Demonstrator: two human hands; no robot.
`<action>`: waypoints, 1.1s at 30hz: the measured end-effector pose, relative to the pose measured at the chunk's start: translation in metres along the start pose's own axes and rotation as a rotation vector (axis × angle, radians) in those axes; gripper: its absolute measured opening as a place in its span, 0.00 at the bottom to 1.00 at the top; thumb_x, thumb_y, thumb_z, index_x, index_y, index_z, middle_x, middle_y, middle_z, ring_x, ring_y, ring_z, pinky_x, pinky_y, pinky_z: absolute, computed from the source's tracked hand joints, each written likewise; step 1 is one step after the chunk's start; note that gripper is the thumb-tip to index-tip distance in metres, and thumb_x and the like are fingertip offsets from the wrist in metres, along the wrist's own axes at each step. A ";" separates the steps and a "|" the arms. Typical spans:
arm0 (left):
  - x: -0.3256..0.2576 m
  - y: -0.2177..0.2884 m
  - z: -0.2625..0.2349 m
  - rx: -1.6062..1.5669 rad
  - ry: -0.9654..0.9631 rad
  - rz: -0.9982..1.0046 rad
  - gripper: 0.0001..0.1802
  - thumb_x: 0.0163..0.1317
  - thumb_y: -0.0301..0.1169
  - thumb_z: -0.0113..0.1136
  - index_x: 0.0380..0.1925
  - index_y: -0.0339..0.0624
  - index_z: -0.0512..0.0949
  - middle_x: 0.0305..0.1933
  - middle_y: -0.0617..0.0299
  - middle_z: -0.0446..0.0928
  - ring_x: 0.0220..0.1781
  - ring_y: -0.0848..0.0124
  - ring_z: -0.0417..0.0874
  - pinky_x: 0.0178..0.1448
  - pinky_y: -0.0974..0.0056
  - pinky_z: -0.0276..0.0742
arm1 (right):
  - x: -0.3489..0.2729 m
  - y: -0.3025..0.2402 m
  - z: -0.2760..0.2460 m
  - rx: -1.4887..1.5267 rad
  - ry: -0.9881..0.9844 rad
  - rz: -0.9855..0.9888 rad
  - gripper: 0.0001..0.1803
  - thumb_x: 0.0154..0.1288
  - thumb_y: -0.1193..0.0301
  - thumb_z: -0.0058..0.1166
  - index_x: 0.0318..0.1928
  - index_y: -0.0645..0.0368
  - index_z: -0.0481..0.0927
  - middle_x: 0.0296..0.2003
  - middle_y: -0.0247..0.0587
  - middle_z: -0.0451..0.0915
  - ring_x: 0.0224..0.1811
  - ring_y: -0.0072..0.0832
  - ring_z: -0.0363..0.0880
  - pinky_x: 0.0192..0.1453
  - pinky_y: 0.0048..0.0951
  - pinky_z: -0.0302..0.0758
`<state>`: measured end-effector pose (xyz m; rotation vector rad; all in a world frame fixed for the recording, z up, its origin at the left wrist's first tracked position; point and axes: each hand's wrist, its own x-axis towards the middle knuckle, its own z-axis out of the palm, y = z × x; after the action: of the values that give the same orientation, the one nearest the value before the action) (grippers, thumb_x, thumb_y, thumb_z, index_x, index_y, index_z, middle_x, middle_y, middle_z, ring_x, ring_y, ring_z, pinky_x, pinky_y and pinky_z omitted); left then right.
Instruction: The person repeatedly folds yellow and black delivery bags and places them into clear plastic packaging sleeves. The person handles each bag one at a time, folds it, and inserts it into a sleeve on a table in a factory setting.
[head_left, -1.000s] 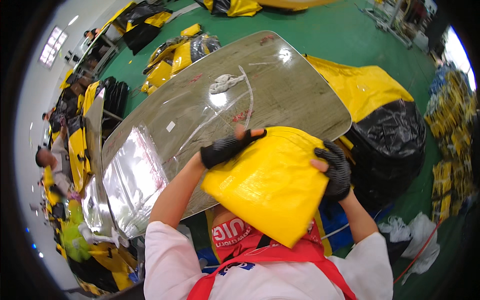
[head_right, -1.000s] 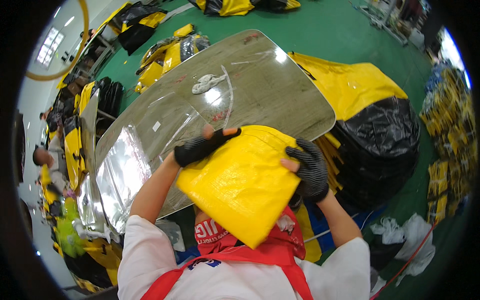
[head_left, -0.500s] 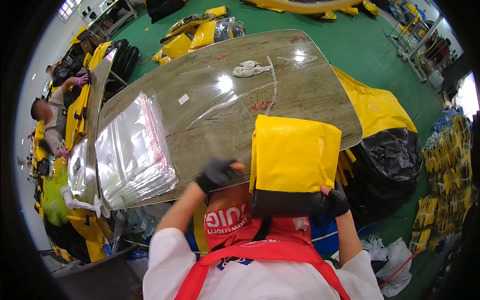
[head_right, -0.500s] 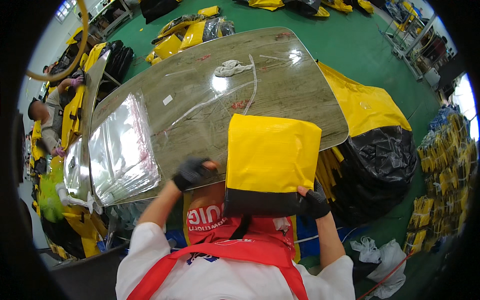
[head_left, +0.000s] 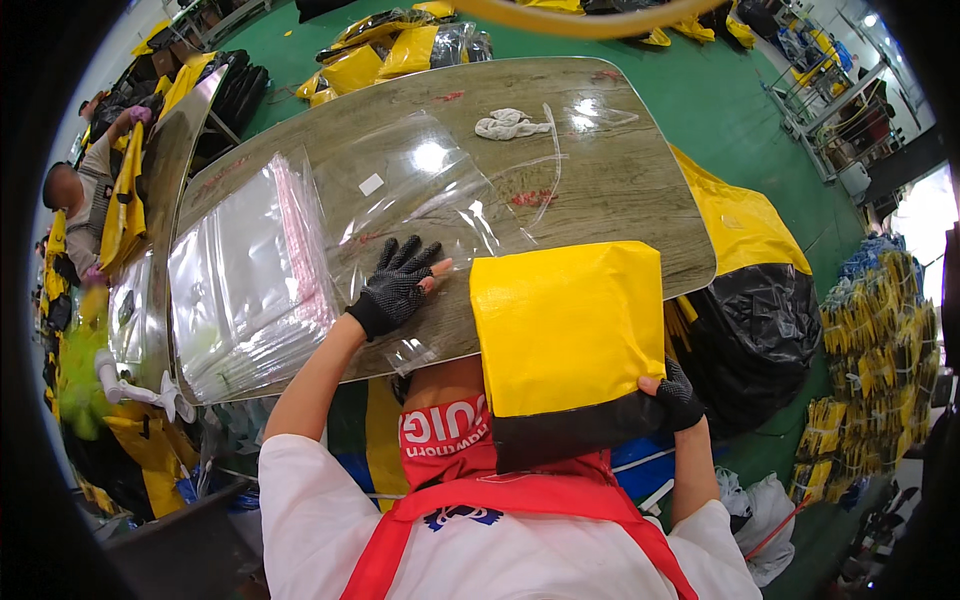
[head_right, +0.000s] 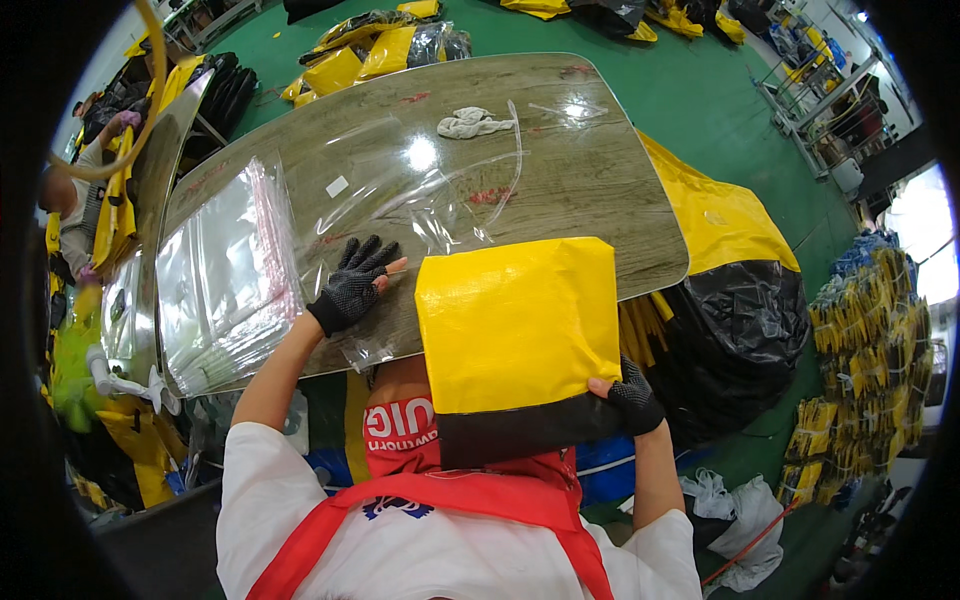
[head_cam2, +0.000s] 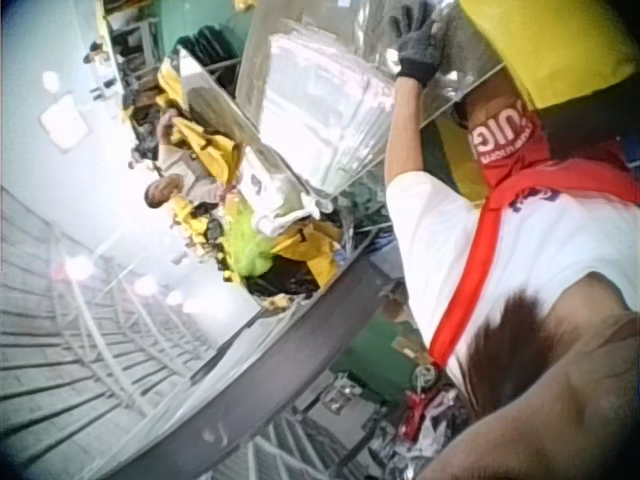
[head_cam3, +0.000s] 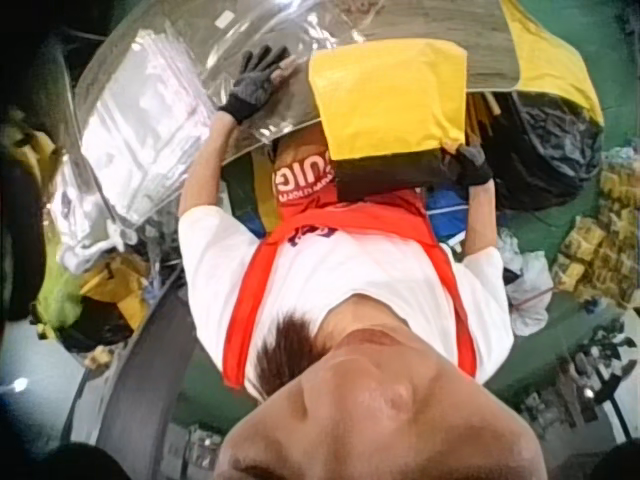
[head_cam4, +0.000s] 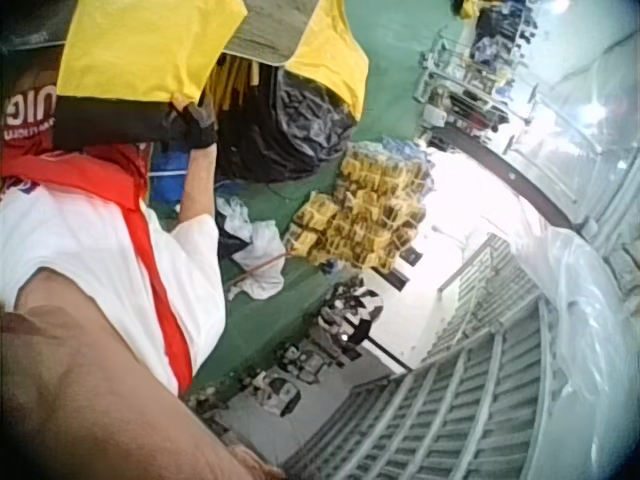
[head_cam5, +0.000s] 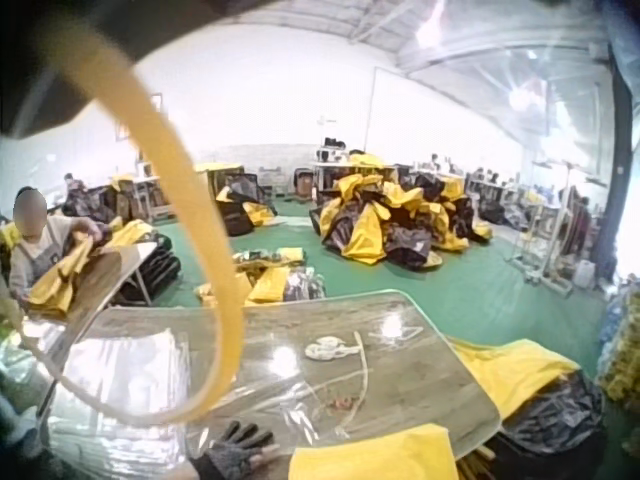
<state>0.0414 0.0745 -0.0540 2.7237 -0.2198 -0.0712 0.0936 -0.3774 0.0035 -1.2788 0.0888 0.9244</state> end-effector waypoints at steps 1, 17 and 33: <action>-0.001 0.004 -0.002 -0.009 0.004 0.017 0.28 0.70 0.51 0.25 0.61 0.54 0.67 0.69 0.56 0.57 0.73 0.53 0.49 0.74 0.50 0.33 | 0.002 0.000 0.001 -0.016 -0.018 0.043 0.32 0.49 0.73 0.61 0.57 0.64 0.69 0.50 0.42 0.76 0.51 0.31 0.75 0.56 0.29 0.70; -0.053 0.059 -0.045 0.120 -0.009 0.105 0.24 0.62 0.37 0.50 0.59 0.47 0.66 0.62 0.53 0.67 0.67 0.53 0.62 0.73 0.46 0.41 | 0.165 -0.035 0.104 -0.794 -0.241 -0.258 0.18 0.61 0.59 0.53 0.35 0.65 0.78 0.26 0.39 0.80 0.30 0.25 0.76 0.36 0.28 0.73; -0.097 0.052 0.027 -1.036 0.681 -0.474 0.48 0.55 0.30 0.63 0.69 0.39 0.42 0.68 0.48 0.55 0.70 0.60 0.56 0.69 0.62 0.53 | 0.140 0.025 0.074 -0.592 0.036 -0.456 0.23 0.45 0.68 0.71 0.38 0.62 0.72 0.31 0.40 0.80 0.33 0.23 0.77 0.38 0.22 0.73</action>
<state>-0.0640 0.0328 -0.0564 1.5840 0.5203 0.4678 0.1379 -0.2398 -0.0653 -1.7636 -0.4639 0.5412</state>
